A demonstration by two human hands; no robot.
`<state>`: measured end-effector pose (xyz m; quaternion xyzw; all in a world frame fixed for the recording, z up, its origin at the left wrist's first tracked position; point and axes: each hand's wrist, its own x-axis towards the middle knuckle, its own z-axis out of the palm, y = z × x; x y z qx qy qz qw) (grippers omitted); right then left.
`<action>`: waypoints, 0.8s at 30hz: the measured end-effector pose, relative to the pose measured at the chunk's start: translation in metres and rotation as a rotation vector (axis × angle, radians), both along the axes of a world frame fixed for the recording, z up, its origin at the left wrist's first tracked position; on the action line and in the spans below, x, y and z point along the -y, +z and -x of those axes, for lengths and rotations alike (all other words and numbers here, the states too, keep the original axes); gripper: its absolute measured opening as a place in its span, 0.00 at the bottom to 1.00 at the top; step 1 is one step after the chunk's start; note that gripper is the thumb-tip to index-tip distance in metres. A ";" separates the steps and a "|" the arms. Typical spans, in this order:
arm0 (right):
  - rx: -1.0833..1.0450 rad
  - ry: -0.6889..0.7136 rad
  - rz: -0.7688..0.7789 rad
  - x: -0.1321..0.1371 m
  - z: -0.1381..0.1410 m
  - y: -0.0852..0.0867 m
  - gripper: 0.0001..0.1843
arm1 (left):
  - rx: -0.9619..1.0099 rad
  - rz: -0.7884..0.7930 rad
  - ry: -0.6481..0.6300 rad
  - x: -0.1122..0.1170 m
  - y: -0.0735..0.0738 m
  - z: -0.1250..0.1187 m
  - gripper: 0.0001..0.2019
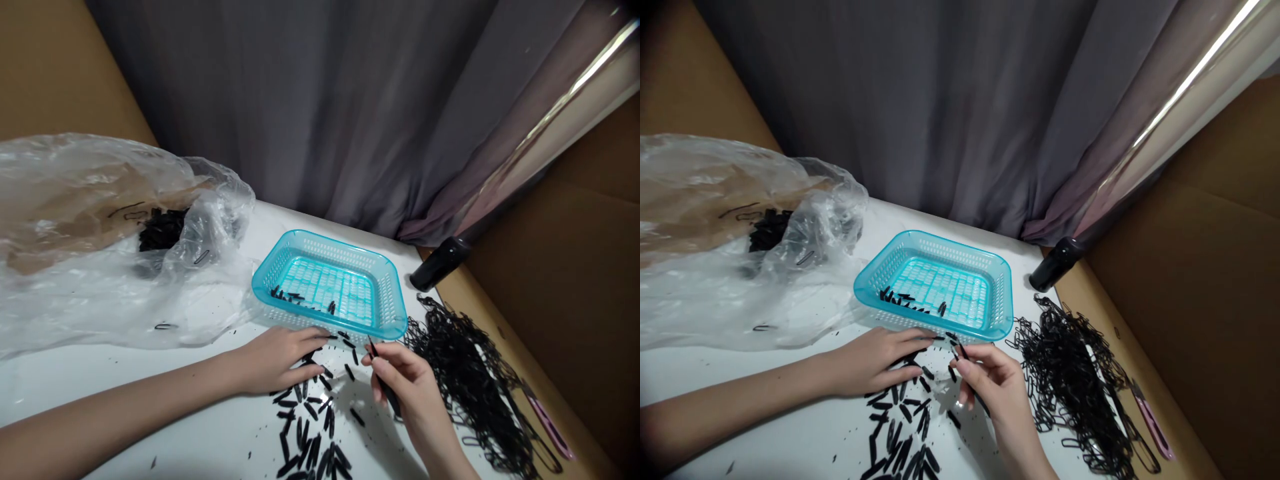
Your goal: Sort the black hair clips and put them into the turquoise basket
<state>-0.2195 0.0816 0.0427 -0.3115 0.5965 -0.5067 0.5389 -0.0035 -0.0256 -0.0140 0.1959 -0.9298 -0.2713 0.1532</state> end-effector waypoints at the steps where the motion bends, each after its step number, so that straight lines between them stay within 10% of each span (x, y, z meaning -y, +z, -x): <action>1: -0.012 0.010 0.005 0.001 0.002 -0.003 0.28 | 0.004 -0.009 -0.007 0.000 0.001 0.000 0.22; 7: -0.129 0.018 0.065 0.006 0.013 -0.017 0.29 | -0.056 -0.196 0.014 -0.005 0.007 0.003 0.19; 18: -0.281 0.037 0.125 0.008 0.006 -0.021 0.31 | -0.332 -1.519 0.062 -0.025 0.024 0.010 0.25; 24: -0.256 0.066 0.091 0.011 0.007 -0.022 0.32 | -0.365 -1.597 0.034 -0.029 0.025 0.011 0.28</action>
